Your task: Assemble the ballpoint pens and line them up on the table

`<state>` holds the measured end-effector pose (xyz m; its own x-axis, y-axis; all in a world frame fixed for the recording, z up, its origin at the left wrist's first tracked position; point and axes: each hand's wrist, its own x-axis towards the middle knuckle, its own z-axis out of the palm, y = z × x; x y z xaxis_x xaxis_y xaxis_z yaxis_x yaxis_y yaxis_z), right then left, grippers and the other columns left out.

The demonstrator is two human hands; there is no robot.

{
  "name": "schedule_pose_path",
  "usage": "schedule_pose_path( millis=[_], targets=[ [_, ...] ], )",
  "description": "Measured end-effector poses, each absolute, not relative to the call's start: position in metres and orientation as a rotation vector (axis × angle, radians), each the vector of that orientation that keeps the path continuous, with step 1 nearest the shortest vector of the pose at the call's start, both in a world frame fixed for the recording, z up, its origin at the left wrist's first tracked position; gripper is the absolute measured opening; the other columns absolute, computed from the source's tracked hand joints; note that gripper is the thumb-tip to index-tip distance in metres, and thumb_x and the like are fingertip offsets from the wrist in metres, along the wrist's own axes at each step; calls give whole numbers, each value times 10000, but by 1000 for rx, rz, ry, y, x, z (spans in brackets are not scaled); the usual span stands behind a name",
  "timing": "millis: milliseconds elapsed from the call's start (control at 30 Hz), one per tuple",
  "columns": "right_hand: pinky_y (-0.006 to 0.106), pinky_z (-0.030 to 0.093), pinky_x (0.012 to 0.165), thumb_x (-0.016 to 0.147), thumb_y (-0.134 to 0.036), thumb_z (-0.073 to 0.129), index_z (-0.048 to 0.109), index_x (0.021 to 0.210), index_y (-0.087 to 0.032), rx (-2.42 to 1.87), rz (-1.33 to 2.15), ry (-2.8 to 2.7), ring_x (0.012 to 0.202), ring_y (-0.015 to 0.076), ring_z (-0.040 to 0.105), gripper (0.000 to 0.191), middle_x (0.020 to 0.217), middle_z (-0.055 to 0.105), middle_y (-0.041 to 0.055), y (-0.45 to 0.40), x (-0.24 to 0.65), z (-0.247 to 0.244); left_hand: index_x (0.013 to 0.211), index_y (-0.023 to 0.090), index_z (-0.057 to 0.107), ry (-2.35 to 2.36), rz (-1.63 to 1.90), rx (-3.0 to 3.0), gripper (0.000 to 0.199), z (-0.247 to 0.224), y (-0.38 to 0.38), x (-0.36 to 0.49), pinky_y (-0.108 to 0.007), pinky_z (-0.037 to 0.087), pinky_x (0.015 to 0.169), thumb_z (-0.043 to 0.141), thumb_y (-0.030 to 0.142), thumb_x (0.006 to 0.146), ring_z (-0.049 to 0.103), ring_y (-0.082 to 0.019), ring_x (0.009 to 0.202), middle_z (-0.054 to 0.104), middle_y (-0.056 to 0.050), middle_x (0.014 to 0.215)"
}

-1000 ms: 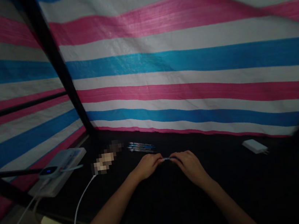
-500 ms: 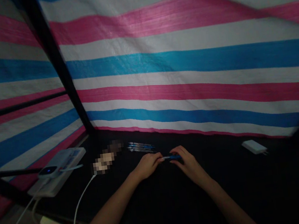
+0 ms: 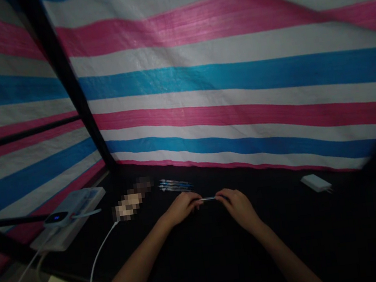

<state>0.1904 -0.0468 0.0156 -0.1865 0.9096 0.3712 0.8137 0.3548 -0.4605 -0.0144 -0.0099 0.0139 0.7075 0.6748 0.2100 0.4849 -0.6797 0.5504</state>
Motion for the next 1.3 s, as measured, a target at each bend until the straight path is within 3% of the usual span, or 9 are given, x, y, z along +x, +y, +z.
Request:
schedule_pose_path(
  millis=[167,367,600,733,833,933,1033,1100,1300],
  targets=[
    [248,359,545,888,-403,273,600,675,-218,-1649,328,-2075,591,150,577,432,607,616,-4,-48,193,19,955,153,568,999,705,2805,257,8,-11,-14,-279,418,727,350,281,905,550,-167,784,589,-73,828],
    [311,362,739,849,-337,430,573,951,-205,-1378,93,-2189,828,178,571,220,932,637,43,-50,193,23,959,141,559,972,789,2850,261,8,-11,-16,-258,442,664,334,264,909,560,-156,730,589,-72,791],
    [294,387,666,874,-358,356,610,899,-227,-1547,255,-2279,729,174,585,287,810,659,18,-51,193,17,1005,145,536,905,725,2979,244,1,-9,-19,-296,443,732,317,192,910,557,-164,802,591,-83,846],
    [360,361,816,855,-399,390,509,1139,-231,-1454,77,-2294,967,214,546,351,1067,610,64,-58,179,18,1025,158,516,874,688,2981,209,0,-9,-15,-281,435,750,357,217,904,552,-156,817,583,-67,867],
    [315,406,727,868,-386,368,434,1216,-226,-1462,158,-2313,858,192,594,388,1009,635,66,-60,171,15,1066,156,481,806,671,2983,207,4,-13,-11,-275,420,801,368,204,899,539,-154,883,572,-67,939],
    [276,413,620,887,-271,322,497,1142,-235,-1554,231,-2290,701,167,612,311,829,663,33,-55,177,11,1148,166,411,899,778,2954,314,13,-15,-10,-319,380,881,453,292,863,477,-184,1026,517,-90,1092],
    [282,412,714,867,-184,326,543,1049,-197,-1517,179,-2196,855,168,586,283,959,625,64,-48,189,9,1197,173,358,1091,894,2899,449,22,-12,-17,-379,322,930,493,386,826,402,-217,1117,448,-109,1194],
    [290,405,732,866,-238,352,549,1001,-182,-1498,139,-2158,881,176,567,245,972,609,73,-47,193,11,1188,172,365,1203,926,2856,410,25,-10,-22,-387,304,931,461,376,846,398,-217,1116,449,-107,1191],
    [270,332,559,809,-465,417,551,578,-197,-1689,-63,-2195,569,161,553,379,572,602,26,-55,178,20,1094,168,440,1219,865,2903,281,19,-9,-22,-360,291,911,422,339,871,437,-203,1042,493,-86,1122]
  ],
)
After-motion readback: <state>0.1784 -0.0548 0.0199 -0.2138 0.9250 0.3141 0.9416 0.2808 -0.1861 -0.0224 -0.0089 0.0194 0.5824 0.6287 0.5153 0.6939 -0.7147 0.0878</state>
